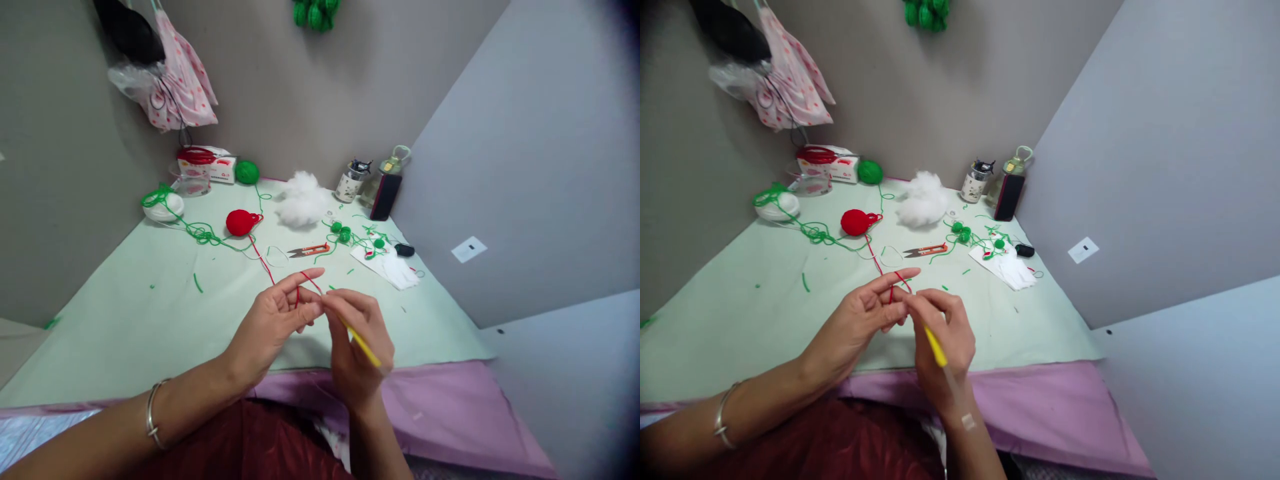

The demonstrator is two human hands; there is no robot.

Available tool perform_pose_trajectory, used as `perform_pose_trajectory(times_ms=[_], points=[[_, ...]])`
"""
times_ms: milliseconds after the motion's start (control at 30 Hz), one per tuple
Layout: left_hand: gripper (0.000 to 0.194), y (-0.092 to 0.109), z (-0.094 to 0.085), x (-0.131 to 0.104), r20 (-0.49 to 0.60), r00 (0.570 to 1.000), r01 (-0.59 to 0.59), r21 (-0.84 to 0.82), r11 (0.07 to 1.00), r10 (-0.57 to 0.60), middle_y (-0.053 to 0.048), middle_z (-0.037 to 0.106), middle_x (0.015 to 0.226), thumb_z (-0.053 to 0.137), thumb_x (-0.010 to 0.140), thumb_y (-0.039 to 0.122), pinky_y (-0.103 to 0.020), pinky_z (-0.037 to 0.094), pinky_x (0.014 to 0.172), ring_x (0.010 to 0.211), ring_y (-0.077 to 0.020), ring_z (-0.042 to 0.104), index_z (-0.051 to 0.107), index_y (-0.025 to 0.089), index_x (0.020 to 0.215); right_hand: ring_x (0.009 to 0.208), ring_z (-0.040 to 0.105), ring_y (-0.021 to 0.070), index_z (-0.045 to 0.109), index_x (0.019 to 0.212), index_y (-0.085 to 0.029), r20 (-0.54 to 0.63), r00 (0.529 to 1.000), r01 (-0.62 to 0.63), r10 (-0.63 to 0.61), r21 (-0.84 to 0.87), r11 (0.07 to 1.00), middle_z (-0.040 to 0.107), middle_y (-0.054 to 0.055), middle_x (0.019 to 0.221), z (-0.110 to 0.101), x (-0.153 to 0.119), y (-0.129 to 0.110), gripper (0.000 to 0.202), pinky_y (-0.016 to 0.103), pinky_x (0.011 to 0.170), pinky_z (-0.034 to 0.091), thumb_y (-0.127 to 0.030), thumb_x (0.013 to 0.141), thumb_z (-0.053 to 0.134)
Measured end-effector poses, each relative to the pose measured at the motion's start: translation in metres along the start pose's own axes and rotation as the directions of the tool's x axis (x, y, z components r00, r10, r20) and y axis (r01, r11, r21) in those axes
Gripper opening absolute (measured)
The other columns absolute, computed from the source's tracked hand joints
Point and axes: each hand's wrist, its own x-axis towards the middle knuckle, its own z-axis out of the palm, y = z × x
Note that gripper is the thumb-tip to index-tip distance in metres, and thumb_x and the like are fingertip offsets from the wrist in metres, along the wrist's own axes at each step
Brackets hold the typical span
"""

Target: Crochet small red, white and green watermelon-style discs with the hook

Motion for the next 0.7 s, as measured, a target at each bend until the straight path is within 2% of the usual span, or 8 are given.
perform_pose_trajectory(times_ms=[67,133,267,400,467,533,633,700], points=[[0.049,0.0,-0.002,-0.001,-0.01,0.999,0.047,-0.059,0.997,-0.048,0.003,0.066,0.077,0.089,0.083,0.03,-0.02,0.04,0.065,0.069,-0.0076,0.05,0.077,0.025,0.13,0.099,0.073,0.0195,0.074,0.128,-0.028,-0.055,0.987,0.14,-0.148,-0.141,0.98,0.074,0.008,0.112,0.01,-0.005,0.002,0.042,0.033,0.079,0.063,-0.004,0.094,0.067],[0.046,0.001,-0.004,-0.001,0.017,0.99,0.138,-0.147,0.979,-0.137,0.002,0.065,0.079,0.09,0.082,0.031,-0.019,0.042,0.066,0.065,-0.0059,0.046,0.079,0.022,0.125,0.096,0.073,0.0192,0.075,0.127,-0.029,-0.109,0.981,0.149,-0.16,-0.099,0.984,0.075,0.007,0.11,0.017,-0.007,0.003,0.041,0.034,0.077,0.062,-0.004,0.094,0.066],[0.041,0.01,-0.011,0.0,0.039,0.974,0.224,-0.234,0.946,-0.221,0.001,0.064,0.082,0.092,0.078,0.024,-0.017,0.045,0.064,0.062,-0.0038,0.044,0.083,0.018,0.117,0.083,0.069,0.0163,0.078,0.11,-0.027,-0.106,0.988,-0.088,0.115,0.232,0.969,0.073,0.003,0.089,0.013,0.001,0.0,0.027,0.032,0.073,0.058,-0.009,0.098,0.062],[0.039,0.013,-0.014,0.001,0.008,0.992,0.129,-0.135,0.982,-0.129,0.001,0.066,0.081,0.092,0.079,0.026,-0.02,0.05,0.073,0.073,-0.0079,0.057,0.083,0.022,0.117,0.065,0.062,0.0128,0.076,0.097,-0.025,-0.005,0.935,-0.304,0.354,0.502,0.81,0.067,0.0,0.079,0.004,0.012,-0.004,0.022,0.031,0.064,0.054,-0.017,0.102,0.056],[0.042,0.01,-0.012,0.0,-0.012,1.0,0.02,-0.053,0.998,-0.02,0.003,0.067,0.079,0.091,0.08,0.027,-0.021,0.049,0.079,0.076,-0.0092,0.06,0.082,0.027,0.12,0.069,0.065,0.014,0.076,0.1,-0.026,0.025,0.948,-0.295,0.316,0.435,0.851,0.069,0.001,0.083,0.005,0.012,-0.007,0.021,0.031,0.064,0.055,-0.016,0.101,0.058],[0.047,0.005,-0.01,-0.001,-0.026,0.998,-0.055,-0.003,0.998,0.055,0.003,0.069,0.08,0.09,0.081,0.027,-0.023,0.047,0.084,0.08,-0.0108,0.061,0.079,0.03,0.126,0.084,0.071,0.0172,0.078,0.107,-0.028,-0.014,0.987,-0.153,0.161,0.236,0.96,0.075,0.003,0.094,0.01,0.01,-0.009,0.024,0.033,0.073,0.059,-0.011,0.098,0.063],[0.048,0.001,-0.01,-0.002,-0.011,1.0,0.002,-0.007,1.0,-0.002,0.003,0.069,0.081,0.089,0.083,0.03,-0.027,0.044,0.086,0.082,-0.0127,0.059,0.077,0.028,0.13,0.1,0.073,0.0193,0.078,0.118,-0.031,-0.094,0.995,0.041,-0.034,0.073,0.996,0.078,0.006,0.112,0.017,0.005,-0.01,0.039,0.035,0.082,0.061,-0.004,0.093,0.067],[0.046,0.003,-0.011,-0.002,0.017,0.998,0.066,-0.008,0.998,-0.066,0.003,0.065,0.079,0.089,0.083,0.032,-0.027,0.042,0.082,0.079,-0.0125,0.054,0.078,0.026,0.127,0.097,0.073,0.0182,0.079,0.115,-0.031,-0.11,0.992,-0.037,0.058,0.184,0.982,0.079,0.005,0.108,0.018,0.005,-0.008,0.036,0.034,0.082,0.061,-0.004,0.094,0.066]])
